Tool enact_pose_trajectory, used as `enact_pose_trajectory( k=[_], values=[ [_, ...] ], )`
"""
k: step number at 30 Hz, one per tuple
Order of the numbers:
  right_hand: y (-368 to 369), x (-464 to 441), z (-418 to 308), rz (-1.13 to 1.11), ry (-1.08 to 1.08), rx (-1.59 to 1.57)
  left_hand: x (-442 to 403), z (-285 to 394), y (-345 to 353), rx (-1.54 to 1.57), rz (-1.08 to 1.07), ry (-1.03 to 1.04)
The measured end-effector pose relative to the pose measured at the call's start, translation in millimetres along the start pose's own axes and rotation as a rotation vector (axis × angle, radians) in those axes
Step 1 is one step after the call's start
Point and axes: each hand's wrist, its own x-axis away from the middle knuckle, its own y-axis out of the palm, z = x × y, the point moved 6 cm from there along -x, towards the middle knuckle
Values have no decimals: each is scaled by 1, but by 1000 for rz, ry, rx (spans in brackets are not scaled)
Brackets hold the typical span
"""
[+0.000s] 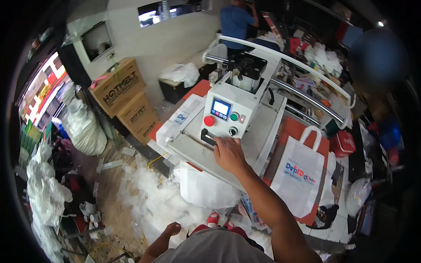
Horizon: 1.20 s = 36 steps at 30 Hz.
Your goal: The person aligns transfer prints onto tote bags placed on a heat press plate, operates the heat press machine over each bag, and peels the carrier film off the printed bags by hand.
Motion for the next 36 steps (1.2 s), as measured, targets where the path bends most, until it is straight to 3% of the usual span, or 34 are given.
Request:
enact_pose_trajectory(
  k=[3, 5, 6, 8, 11, 13, 14, 16, 19, 21, 27, 32, 33, 34, 36],
  values=[
    [-32, 33, 17, 1, 99, 100, -26, 26, -20, -170, 2, 148],
    [-40, 55, 29, -87, 144, 161, -16, 52, -39, 35, 238, 237],
    [-50, 64, 34, -79, 190, 178, -10, 69, -43, 41, 223, 242],
    [-64, 82, 46, -276, 259, 149, -15, 89, -37, -49, 191, 366],
    [-95, 118, 62, -243, 351, 105, -39, 86, -13, -128, 159, 461],
    [-117, 141, 70, -219, 375, 122, -49, 87, 4, -206, 159, 694],
    [-127, 152, 71, -195, 366, 135, -55, 85, 7, -219, 145, 703],
    [-139, 171, 80, -145, 398, 136, -76, 82, 15, -329, -66, 523],
    [-153, 196, 91, -89, 473, 133, -83, 108, -2, -364, -19, 695],
    [-168, 201, 88, -9, 496, 217, -70, 133, -32, -161, 80, 714],
    [-180, 221, 90, 115, 645, 313, -84, 165, -101, -76, -75, 748],
    [-185, 229, 72, 310, 688, 586, -93, 169, -184, -79, -186, 861],
    [-185, 230, 71, 341, 675, 654, -84, 174, -207, -57, -227, 800],
    [-185, 240, 79, 288, 855, 604, -85, 174, -224, -80, -227, 797],
    [-185, 246, 81, 328, 859, 642, -89, 172, -254, -114, -240, 795]
  ],
)
